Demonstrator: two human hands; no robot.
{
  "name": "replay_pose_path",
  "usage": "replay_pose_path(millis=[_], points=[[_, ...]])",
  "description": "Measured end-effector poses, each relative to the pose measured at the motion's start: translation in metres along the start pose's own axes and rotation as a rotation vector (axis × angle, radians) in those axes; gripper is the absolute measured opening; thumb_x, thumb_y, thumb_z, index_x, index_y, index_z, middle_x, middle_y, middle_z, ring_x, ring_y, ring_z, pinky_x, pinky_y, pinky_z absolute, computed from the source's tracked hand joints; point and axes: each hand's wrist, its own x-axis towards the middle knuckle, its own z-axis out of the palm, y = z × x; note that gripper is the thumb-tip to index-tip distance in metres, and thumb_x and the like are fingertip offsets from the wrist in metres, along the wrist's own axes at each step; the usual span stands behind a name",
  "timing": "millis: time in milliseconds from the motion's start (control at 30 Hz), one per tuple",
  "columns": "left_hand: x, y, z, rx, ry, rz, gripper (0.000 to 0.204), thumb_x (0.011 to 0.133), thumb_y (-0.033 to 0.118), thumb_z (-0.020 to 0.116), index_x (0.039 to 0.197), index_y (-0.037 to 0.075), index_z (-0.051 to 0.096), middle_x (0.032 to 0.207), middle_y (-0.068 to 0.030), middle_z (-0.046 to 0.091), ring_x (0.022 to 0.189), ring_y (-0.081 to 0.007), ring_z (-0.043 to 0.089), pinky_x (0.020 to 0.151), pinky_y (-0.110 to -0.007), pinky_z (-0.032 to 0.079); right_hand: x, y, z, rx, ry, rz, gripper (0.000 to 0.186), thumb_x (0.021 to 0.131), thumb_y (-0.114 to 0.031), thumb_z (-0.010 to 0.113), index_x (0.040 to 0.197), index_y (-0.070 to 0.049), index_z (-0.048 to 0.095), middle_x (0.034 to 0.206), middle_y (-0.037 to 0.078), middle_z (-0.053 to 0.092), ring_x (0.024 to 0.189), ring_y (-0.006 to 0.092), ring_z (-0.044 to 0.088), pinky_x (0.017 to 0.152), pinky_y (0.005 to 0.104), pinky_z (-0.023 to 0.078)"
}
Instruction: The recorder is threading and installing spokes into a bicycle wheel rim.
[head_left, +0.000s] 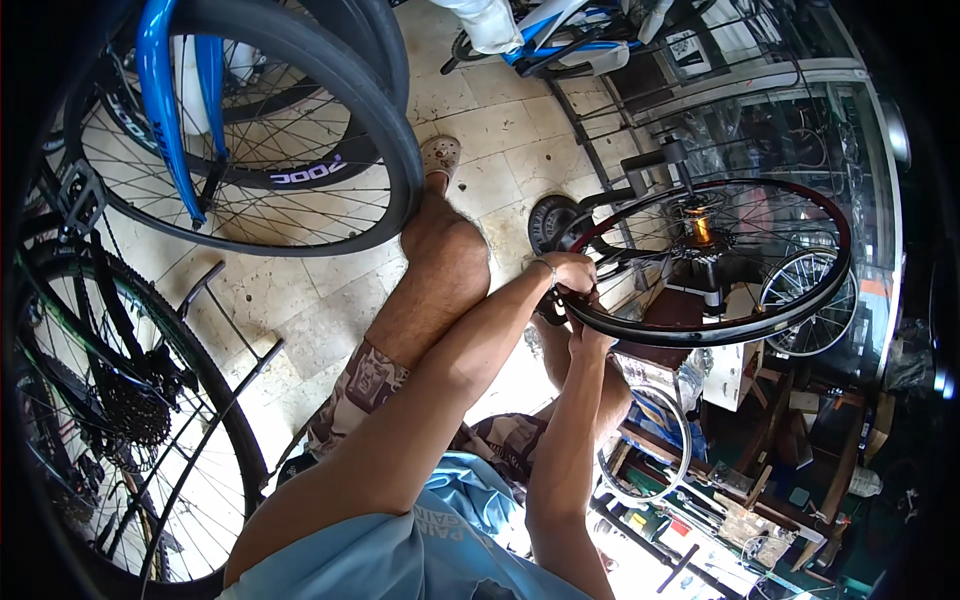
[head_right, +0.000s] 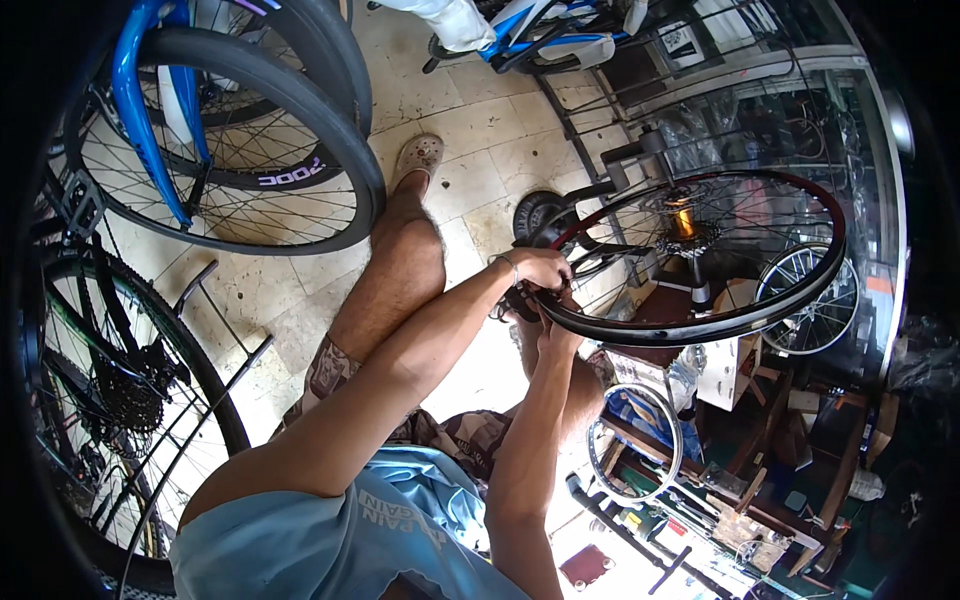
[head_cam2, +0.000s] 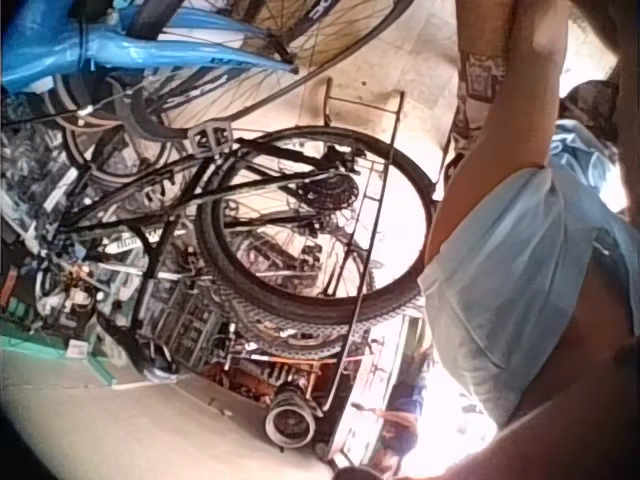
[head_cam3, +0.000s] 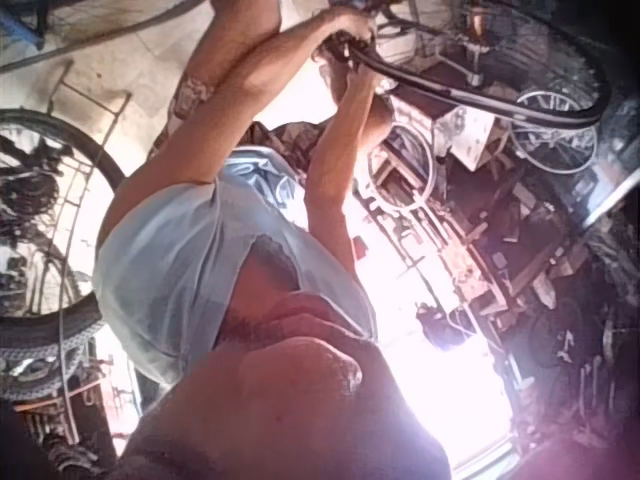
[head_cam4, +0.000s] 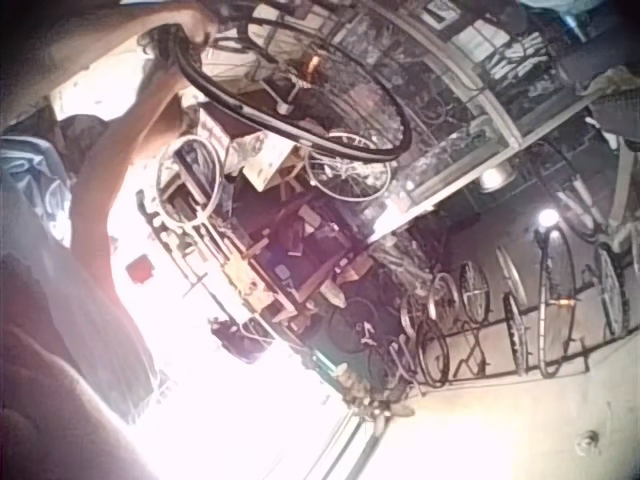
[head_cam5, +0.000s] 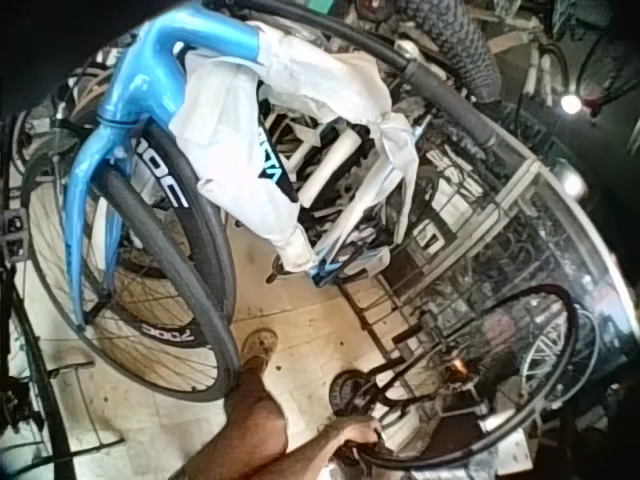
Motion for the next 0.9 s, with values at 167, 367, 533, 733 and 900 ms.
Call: replay_pose_path(millis=[167, 367, 533, 733, 900], points=[[0.016, -0.013, -0.003, 0.347, -0.09, 0.13, 0.021, 0.064, 0.009, 0.055, 0.08, 0.002, 0.066, 0.067, -0.0096, 0.063, 0.057, -0.0225, 0.056, 0.052, -0.033, 0.045, 0.007, 0.003, 0.006, -0.001, -0.056, 0.051, 0.019, 0.088, -0.017, 0.048, 0.09, 0.0, 0.055, 0.082, 0.01, 0.06, 0.074, 0.02, 0.061, 0.065, 0.0274, 0.053], [0.016, -0.006, 0.015, 0.373, 0.196, 0.024, 0.016, 0.061, 0.011, 0.064, 0.071, -0.002, 0.064, 0.065, -0.0149, 0.062, 0.057, -0.0262, 0.057, 0.054, -0.035, 0.046, 0.027, 0.007, -0.008, -0.049, -0.034, 0.064, 0.019, 0.088, -0.016, 0.047, 0.094, 0.001, 0.054, 0.08, 0.01, 0.059, 0.071, 0.0177, 0.06, 0.06, 0.0221, 0.051], [0.012, -0.003, 0.027, 0.256, 0.304, -0.061, 0.018, 0.062, 0.011, 0.065, 0.07, -0.004, 0.064, 0.065, -0.0163, 0.061, 0.057, -0.0287, 0.058, 0.055, -0.037, 0.047, 0.043, 0.012, -0.017, -0.054, -0.044, 0.096, 0.014, 0.085, -0.014, 0.049, 0.09, -0.002, 0.055, 0.08, 0.009, 0.059, 0.07, 0.0169, 0.06, 0.059, 0.0213, 0.05], [0.01, -0.001, 0.022, 0.344, 0.254, 0.021, 0.017, 0.066, 0.012, 0.065, 0.072, -0.004, 0.064, 0.067, -0.0168, 0.062, 0.058, -0.0296, 0.058, 0.055, -0.037, 0.047, 0.063, 0.021, -0.042, -0.134, -0.109, 0.039, 0.008, 0.083, -0.011, 0.049, 0.082, -0.006, 0.055, 0.077, 0.006, 0.06, 0.067, 0.0174, 0.06, 0.058, 0.0229, 0.05], [0.003, -0.03, 0.015, 0.257, 0.242, 0.058, 0.015, 0.069, 0.011, 0.062, 0.07, -0.004, 0.063, 0.065, -0.017, 0.061, 0.056, -0.0296, 0.057, 0.053, -0.037, 0.046, 0.047, 0.03, -0.022, -0.052, -0.011, 0.075, 0.01, 0.083, -0.011, 0.047, 0.081, -0.007, 0.055, 0.075, 0.005, 0.06, 0.067, 0.0176, 0.061, 0.057, 0.0249, 0.05]])
